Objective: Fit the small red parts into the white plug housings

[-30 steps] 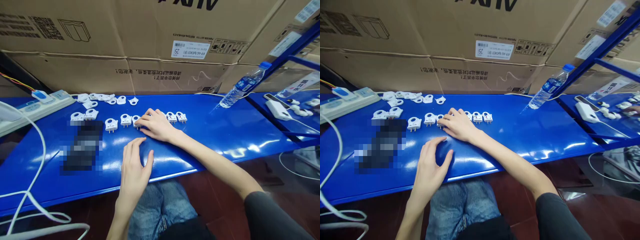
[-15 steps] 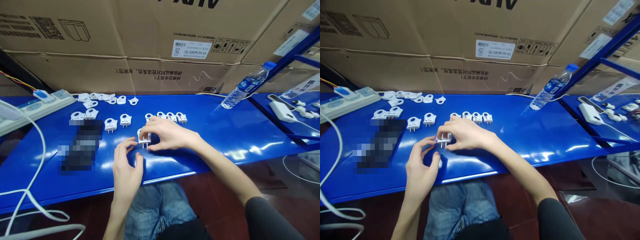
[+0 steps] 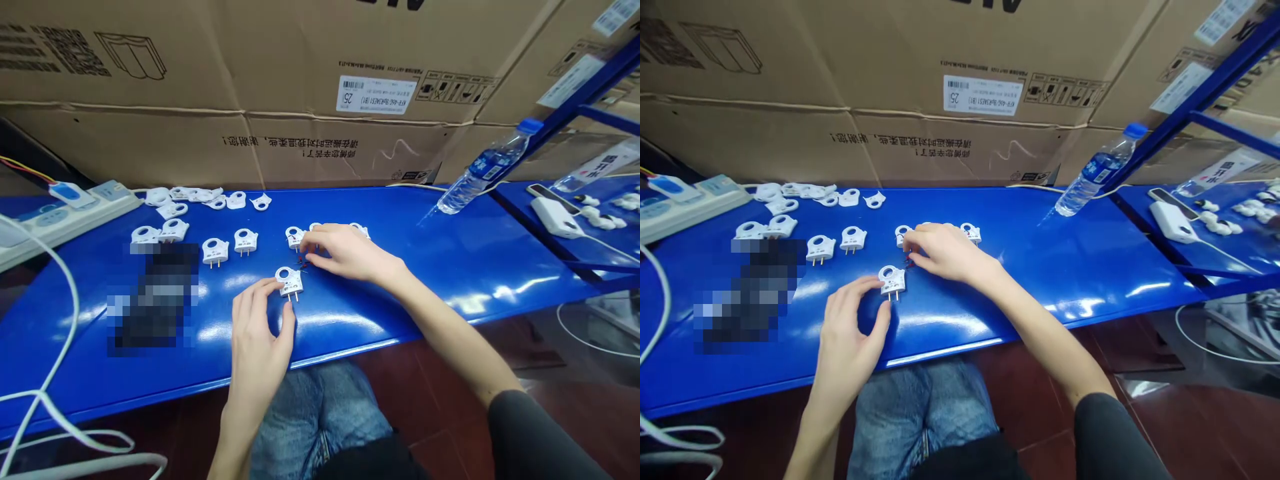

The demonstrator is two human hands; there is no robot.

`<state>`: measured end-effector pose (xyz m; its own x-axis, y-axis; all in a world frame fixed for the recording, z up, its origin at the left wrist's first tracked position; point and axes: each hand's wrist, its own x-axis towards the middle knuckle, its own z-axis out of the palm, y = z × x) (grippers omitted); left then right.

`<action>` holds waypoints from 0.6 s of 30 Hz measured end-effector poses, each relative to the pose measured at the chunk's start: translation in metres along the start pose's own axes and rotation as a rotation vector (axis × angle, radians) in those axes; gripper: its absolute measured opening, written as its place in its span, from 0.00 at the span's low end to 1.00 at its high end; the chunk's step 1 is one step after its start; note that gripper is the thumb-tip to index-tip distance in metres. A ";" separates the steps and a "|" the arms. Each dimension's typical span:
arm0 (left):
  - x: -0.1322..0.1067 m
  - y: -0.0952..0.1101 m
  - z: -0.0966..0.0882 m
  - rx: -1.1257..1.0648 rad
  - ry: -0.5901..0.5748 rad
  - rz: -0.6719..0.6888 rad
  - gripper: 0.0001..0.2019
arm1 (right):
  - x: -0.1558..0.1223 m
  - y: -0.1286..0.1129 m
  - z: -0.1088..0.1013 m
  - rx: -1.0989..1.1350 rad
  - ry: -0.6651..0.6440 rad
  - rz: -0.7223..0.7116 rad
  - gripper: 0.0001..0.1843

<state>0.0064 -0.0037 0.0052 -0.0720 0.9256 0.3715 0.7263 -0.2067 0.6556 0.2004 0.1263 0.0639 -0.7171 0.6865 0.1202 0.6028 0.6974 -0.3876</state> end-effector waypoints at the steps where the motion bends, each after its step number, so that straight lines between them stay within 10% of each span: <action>1: 0.000 0.000 0.001 0.015 -0.009 0.013 0.12 | -0.001 0.003 0.003 -0.036 0.000 0.011 0.08; 18: -0.001 0.000 0.002 0.016 -0.001 0.024 0.07 | -0.007 0.004 0.008 -0.006 0.011 -0.002 0.05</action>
<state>0.0077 -0.0039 0.0037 -0.0539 0.9209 0.3861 0.7387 -0.2234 0.6360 0.2047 0.1227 0.0547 -0.7145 0.6872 0.1313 0.6031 0.7001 -0.3822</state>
